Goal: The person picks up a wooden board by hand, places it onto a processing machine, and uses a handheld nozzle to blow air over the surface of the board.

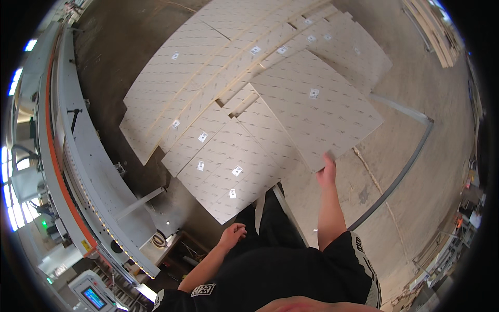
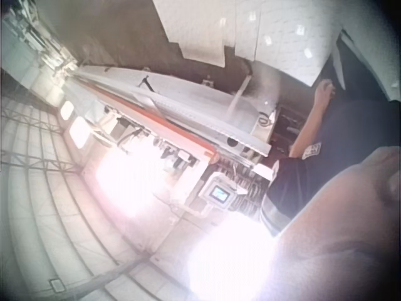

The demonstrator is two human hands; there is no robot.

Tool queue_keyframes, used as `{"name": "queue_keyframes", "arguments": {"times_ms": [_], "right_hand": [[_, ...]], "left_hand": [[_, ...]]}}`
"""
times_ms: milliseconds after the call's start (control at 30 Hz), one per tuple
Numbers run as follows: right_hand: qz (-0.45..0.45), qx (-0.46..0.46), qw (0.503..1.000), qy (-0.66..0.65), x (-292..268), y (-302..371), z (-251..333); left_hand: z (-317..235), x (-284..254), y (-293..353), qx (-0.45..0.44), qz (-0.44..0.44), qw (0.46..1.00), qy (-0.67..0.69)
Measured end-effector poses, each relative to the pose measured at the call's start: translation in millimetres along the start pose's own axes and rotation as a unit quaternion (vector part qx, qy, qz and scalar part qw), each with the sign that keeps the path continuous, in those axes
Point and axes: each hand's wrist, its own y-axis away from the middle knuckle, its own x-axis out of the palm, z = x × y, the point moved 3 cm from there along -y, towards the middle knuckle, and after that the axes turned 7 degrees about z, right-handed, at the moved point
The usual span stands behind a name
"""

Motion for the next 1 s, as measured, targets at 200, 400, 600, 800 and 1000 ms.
{"name": "queue_keyframes", "arguments": {"times_ms": [200,400,600,800,1000], "right_hand": [[0.034,-0.068,0.997,-0.020,106.9,73.6,37.4],[0.087,-0.051,0.994,0.050,113.1,284.3,34.4],[0.244,0.057,0.958,0.139,84.5,434.2,16.5],[0.291,0.152,0.913,0.240,24.7,452.4,-55.0],[0.321,0.267,0.861,0.291,51.5,455.3,-160.7]], "left_hand": [[-26.0,-17.4,26.6,0.120,0.063,0.986,0.096],[-67.5,-35.1,52.9,0.235,0.174,0.917,0.271],[-19.5,-76.1,99.5,0.305,0.238,0.744,0.545],[123.7,-104.1,211.0,0.359,0.154,0.735,0.555],[254.9,-101.3,276.4,0.476,0.059,0.686,0.547]]}}
